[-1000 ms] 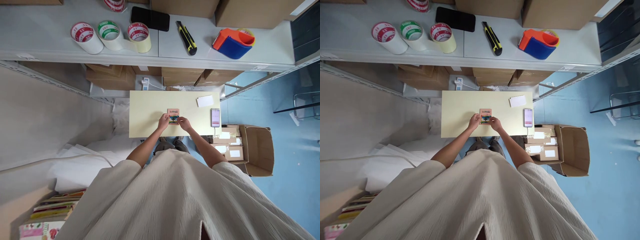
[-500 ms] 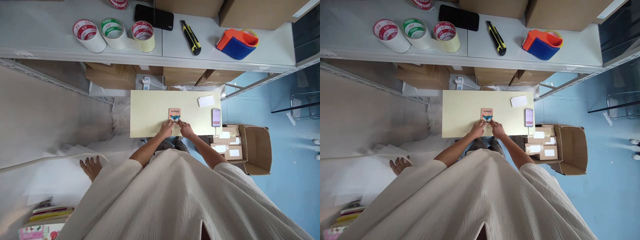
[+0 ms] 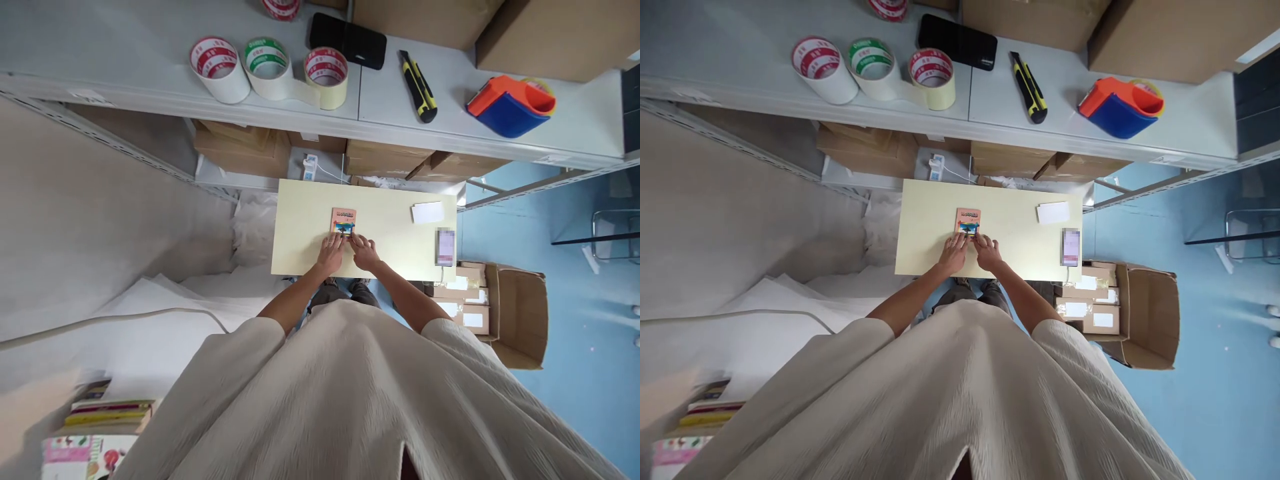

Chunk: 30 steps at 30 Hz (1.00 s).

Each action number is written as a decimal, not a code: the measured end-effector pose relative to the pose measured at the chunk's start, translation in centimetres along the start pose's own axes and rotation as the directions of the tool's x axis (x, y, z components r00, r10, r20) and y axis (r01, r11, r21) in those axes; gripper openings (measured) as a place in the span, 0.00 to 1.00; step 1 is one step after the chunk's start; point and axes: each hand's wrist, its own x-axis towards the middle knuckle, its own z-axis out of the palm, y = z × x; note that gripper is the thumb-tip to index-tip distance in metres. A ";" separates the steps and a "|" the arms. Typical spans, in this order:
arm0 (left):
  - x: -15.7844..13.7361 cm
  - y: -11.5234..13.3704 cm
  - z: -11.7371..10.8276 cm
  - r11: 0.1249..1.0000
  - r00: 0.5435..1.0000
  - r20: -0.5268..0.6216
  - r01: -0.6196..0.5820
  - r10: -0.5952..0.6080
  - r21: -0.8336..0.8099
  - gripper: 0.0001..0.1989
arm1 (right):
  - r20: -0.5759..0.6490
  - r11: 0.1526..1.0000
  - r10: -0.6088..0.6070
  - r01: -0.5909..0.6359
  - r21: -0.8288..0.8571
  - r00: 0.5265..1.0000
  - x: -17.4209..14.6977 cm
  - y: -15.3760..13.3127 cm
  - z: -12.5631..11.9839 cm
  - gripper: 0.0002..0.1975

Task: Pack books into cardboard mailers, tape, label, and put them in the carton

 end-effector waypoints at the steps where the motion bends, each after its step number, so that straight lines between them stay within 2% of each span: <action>1: -0.1 -0.6 -0.2 1.000 1.000 0.000 0.020 -0.020 -0.006 0.43 | 0.003 1.000 -0.010 0.010 -0.005 1.000 0.8 -0.7 -0.3 0.47; 6: -0.6 -4.6 -1.2 0.989 0.989 0.017 0.145 -0.145 -0.021 0.45 | 0.020 0.997 -0.081 0.081 0.005 0.997 4.7 -4.1 -1.6 0.48; 9: -0.7 -7.3 -2.3 0.977 0.978 0.003 0.208 -0.208 -0.042 0.45 | 0.018 0.997 -0.079 0.078 0.029 0.997 6.0 -5.3 -2.1 0.47; 14: 0.5 -11.2 -4.6 0.948 0.953 -0.010 0.299 -0.302 -0.105 0.47 | 0.032 0.996 -0.089 0.089 0.023 0.995 6.5 -5.2 -2.0 0.46; 18: 1.8 -13.4 -6.1 0.935 0.941 -0.028 0.330 -0.336 -0.126 0.49 | 0.050 0.993 -0.113 0.111 0.039 0.992 6.7 -4.6 -2.1 0.47; 23: 2.2 -14.1 -6.6 0.936 0.943 -0.018 0.329 -0.333 -0.126 0.49 | 0.059 0.992 -0.116 0.113 0.049 0.991 6.8 -4.6 -2.2 0.48; 30: 1.7 -12.2 -6.2 0.928 0.930 -0.086 0.342 -0.357 -0.148 0.44 | 0.064 0.989 -0.121 0.115 0.089 0.991 6.6 -4.4 -2.9 0.44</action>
